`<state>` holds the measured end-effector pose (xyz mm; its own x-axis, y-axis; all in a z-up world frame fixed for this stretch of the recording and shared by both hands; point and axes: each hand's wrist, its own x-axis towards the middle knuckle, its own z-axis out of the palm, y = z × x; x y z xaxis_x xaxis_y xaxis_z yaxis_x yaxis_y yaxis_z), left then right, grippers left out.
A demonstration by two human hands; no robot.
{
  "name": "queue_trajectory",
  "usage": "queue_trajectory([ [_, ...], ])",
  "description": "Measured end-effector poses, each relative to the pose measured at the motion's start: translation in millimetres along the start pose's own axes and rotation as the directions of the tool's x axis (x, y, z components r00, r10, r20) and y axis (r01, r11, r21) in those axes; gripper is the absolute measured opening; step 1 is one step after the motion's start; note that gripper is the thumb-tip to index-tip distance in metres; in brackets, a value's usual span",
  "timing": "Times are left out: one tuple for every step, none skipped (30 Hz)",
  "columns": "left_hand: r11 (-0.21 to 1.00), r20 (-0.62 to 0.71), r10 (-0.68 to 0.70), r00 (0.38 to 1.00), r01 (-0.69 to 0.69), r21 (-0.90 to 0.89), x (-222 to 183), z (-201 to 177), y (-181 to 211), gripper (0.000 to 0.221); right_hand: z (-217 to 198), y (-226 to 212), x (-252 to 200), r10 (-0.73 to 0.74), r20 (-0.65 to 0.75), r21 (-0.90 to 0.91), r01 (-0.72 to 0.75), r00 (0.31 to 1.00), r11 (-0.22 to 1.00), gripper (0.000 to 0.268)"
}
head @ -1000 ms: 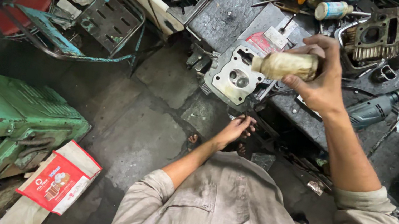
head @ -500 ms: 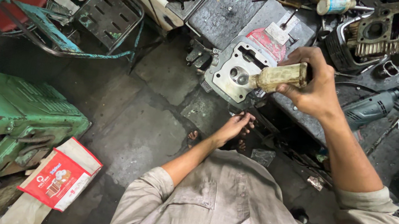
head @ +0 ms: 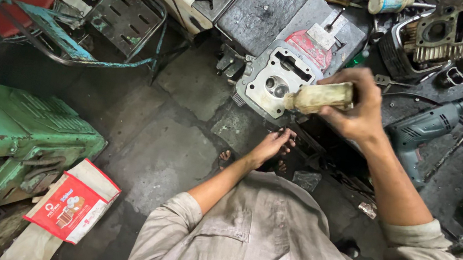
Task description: The person cleans a metal engine cylinder head clamped in a vise using a cloth and a liquid from a bottle. They wipe the surface, apply liquid, and continue wiping the interior and exterior of the part.
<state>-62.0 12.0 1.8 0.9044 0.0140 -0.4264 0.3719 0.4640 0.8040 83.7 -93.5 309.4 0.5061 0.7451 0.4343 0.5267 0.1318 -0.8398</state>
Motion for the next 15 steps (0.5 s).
queue_trajectory([
  [1.0, 0.0, 0.003, 1.0, -0.003, -0.008, 0.7, 0.9, 0.2, 0.048, 0.0, -0.2, 0.4, -0.003, -0.038, 0.051, 0.005, 0.999, 0.999, 0.06],
  [1.0, 0.0, -0.004, 1.0, 0.004, -0.019, 0.4, 1.6, -0.4, 0.048, -0.3, -1.0, 0.4, -0.002, -0.078, 0.102, 0.01, 0.997, 0.995, 0.061],
  [0.999, 0.001, -0.01, 1.0, 0.01, -0.031, 0.4, 2.6, -1.2, 0.047, -0.3, -1.8, 0.9, 0.001, -0.118, 0.152, 0.018, 0.993, 0.988, 0.061],
  [0.999, 0.004, -0.018, 1.0, 0.018, -0.04, 0.4, 3.0, -1.8, 0.047, -1.3, -3.6, 1.0, -0.034, -0.092, 0.108, 0.044, 0.995, 0.993, 0.058],
  [0.999, 0.006, -0.012, 1.0, 0.013, -0.038, 0.0, 3.6, -2.6, 0.047, -1.3, -5.4, 1.1, -0.068, -0.065, 0.065, 0.072, 0.996, 0.995, 0.056],
  [0.999, 0.007, -0.005, 1.0, 0.005, -0.037, 0.6, 3.3, -2.4, 0.046, -1.8, -7.4, 2.5, -0.102, -0.035, 0.021, 0.103, 0.994, 0.994, 0.053],
  [0.999, 0.008, 0.003, 1.0, -0.002, -0.035, 0.6, 2.8, -2.3, 0.046, -1.4, -9.8, 3.3, -0.081, 0.018, -0.1, 0.083, 0.997, 0.992, 0.053],
  [1.0, 0.008, 0.009, 1.0, -0.008, -0.026, 1.9, 2.3, -1.4, 0.046, -1.2, -11.7, 5.9, -0.056, 0.073, -0.22, 0.071, 0.996, 0.973, 0.053],
  [1.0, 0.009, 0.015, 1.0, -0.014, -0.018, 3.2, 1.3, -0.4, 0.046, -1.3, -13.7, 8.1, -0.025, 0.125, -0.337, 0.066, 0.992, 0.939, 0.054],
  [1.0, 0.007, 0.018, 1.0, -0.018, -0.013, 2.8, 1.9, -1.3, 0.046, -0.4, -15.6, 9.2, -0.052, 0.089, -0.262, 0.074, 0.995, 0.962, 0.054],
  [1.0, 0.005, 0.007, 1.0, -0.007, -0.025, 2.9, 2.3, -2.2, 0.046, -0.4, -17.3, 10.0, -0.076, 0.052, -0.185, 0.084, 0.996, 0.979, 0.054],
  [0.999, 0.004, -0.006, 1.0, 0.006, -0.036, 2.3, 2.9, -3.3, 0.046, 0.5, -18.5, 10.4, -0.095, 0.013, -0.107, 0.096, 0.995, 0.99, 0.054],
  [0.999, 0.002, -0.019, 1.0, 0.019, -0.048, 1.9, 3.8, -4.5, 0.046, 0.6, -19.5, 10.8, -0.118, 0.009, -0.138, 0.118, 0.993, 0.983, 0.056],
  [0.999, 0.002, -0.006, 1.0, 0.006, -0.051, 1.5, 3.5, -4.8, 0.046, 1.4, -20.0, 11.3, -0.143, 0.003, -0.168, 0.142, 0.99, 0.976, 0.057],
  [0.998, 0.002, 0.007, 1.0, -0.007, -0.055, 1.0, 3.8, -5.2, 0.046, 1.7, -20.1, 11.7, -0.168, -0.002, -0.199, 0.164, 0.986, 0.966, 0.059],
])
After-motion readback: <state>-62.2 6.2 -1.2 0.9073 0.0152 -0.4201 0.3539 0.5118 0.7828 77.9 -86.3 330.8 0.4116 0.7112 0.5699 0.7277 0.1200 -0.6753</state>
